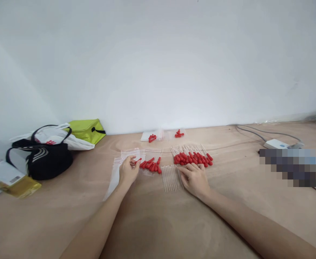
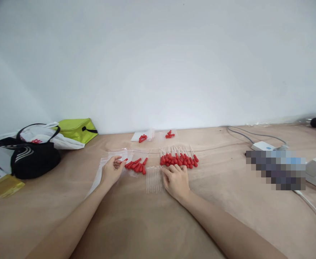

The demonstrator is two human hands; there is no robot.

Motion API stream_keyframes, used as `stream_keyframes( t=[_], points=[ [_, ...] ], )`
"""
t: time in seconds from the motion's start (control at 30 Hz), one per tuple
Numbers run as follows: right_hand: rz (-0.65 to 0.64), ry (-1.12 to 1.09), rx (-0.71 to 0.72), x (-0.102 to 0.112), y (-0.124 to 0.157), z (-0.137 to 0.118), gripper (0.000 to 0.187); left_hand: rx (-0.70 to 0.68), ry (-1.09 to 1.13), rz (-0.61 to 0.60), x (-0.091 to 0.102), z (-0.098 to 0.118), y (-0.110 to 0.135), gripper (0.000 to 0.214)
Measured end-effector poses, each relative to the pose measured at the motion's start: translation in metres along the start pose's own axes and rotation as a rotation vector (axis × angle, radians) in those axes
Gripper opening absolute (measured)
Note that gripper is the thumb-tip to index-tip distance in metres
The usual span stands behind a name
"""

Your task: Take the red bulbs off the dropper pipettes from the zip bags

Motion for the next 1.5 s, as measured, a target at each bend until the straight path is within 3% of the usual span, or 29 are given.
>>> stream_keyframes(
  t=[0.2, 0.33, 0.43, 0.57, 0.7, 0.87, 1.0, 1.1, 1.2, 1.3, 1.5],
  points=[
    [-0.076, -0.008, 0.042, 0.003, -0.001, -0.006, 0.024, -0.07, -0.084, -0.016, -0.001, 0.007, -0.004, 0.022],
    [-0.069, -0.054, 0.025, 0.006, -0.001, -0.008, 0.037, -0.168, -0.146, -0.028, -0.003, 0.037, 0.0, 0.017],
    [-0.004, -0.056, -0.05, 0.007, 0.0, -0.002, 0.028, -0.249, -0.257, -0.088, -0.012, 0.061, 0.003, 0.018],
    [0.008, -0.069, -0.181, 0.005, 0.001, 0.007, 0.021, -0.241, -0.34, -0.133, -0.026, 0.079, 0.0, 0.023],
    [-0.079, -0.119, -0.17, 0.001, 0.002, 0.01, 0.021, -0.212, -0.356, -0.136, -0.032, 0.081, -0.006, 0.016],
    [-0.139, -0.28, -0.088, -0.002, 0.001, 0.01, 0.023, -0.189, -0.33, -0.068, -0.02, 0.079, 0.001, 0.012],
    [-0.012, -0.285, -0.073, 0.002, 0.001, 0.011, 0.022, -0.371, -0.213, -0.004, -0.003, 0.076, 0.024, 0.008],
    [0.098, -0.199, 0.022, 0.008, 0.001, 0.008, 0.033, -0.55, -0.103, -0.025, 0.006, 0.072, 0.045, 0.006],
    [0.037, -0.131, 0.15, 0.011, 0.001, 0.002, 0.037, -0.668, -0.036, -0.077, 0.011, 0.072, 0.061, 0.007],
    [-0.06, -0.141, 0.243, 0.009, 0.002, -0.001, 0.023, -0.728, -0.012, -0.092, 0.012, 0.075, 0.068, 0.011],
    [-0.092, -0.149, 0.294, 0.008, 0.003, -0.003, 0.018, -0.772, -0.009, -0.071, 0.009, 0.08, 0.066, 0.011]
  ],
)
Point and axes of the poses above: each hand's wrist, its own y-axis away from the middle knuckle, its own x-axis out of the back of the hand, z = x × y, the point moved 2 cm from there along -y, towards the middle knuckle, and after that the axes turned 11 degrees about -y, right-handed, at the moved point
